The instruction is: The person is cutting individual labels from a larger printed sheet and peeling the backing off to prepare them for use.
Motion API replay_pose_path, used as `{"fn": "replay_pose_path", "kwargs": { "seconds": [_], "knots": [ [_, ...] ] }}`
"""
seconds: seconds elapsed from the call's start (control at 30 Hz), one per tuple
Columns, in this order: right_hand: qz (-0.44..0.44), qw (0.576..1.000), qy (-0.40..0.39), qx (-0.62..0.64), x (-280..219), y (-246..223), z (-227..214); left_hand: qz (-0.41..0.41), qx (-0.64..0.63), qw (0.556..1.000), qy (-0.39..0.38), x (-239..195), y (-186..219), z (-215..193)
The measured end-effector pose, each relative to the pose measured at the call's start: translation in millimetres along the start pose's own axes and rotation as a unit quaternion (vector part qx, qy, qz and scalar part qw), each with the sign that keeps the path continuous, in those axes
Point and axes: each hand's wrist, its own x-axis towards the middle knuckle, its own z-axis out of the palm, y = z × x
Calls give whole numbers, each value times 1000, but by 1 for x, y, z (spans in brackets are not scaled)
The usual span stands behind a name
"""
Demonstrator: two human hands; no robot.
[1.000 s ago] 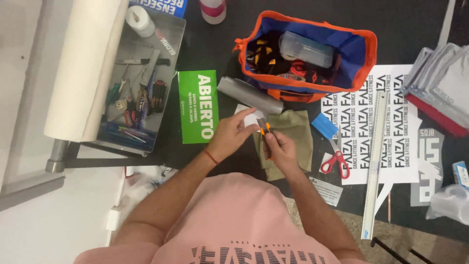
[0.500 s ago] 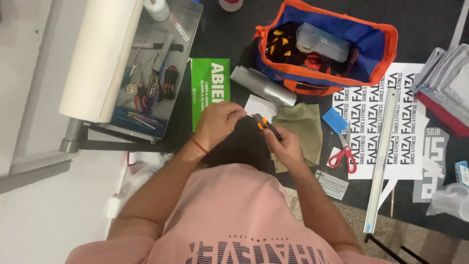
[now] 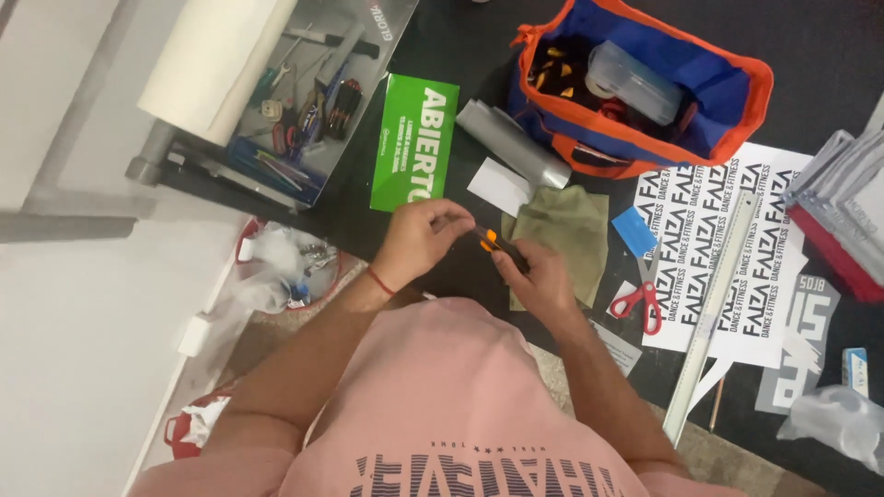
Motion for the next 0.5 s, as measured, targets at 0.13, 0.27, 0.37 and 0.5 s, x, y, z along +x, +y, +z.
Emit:
{"fn": "replay_pose_path", "kwargs": {
  "seconds": [0.13, 0.27, 0.37, 0.5],
  "knots": [
    [-25, 998, -35, 38, -6, 3, -2, 43, 80, 992, 89, -36, 4, 7],
    [-2, 991, -81, 104, -15, -20, 4, 49, 136, 984, 108, -63, -8, 7],
    [-5, 989, -103, 106, -18, -27, 6, 42, 167, 977, 123, -83, -10, 6],
    [-26, 988, -112, 99, -17, -35, 14, 46, 111, 972, 200, -100, 3, -6]
  ]
}}
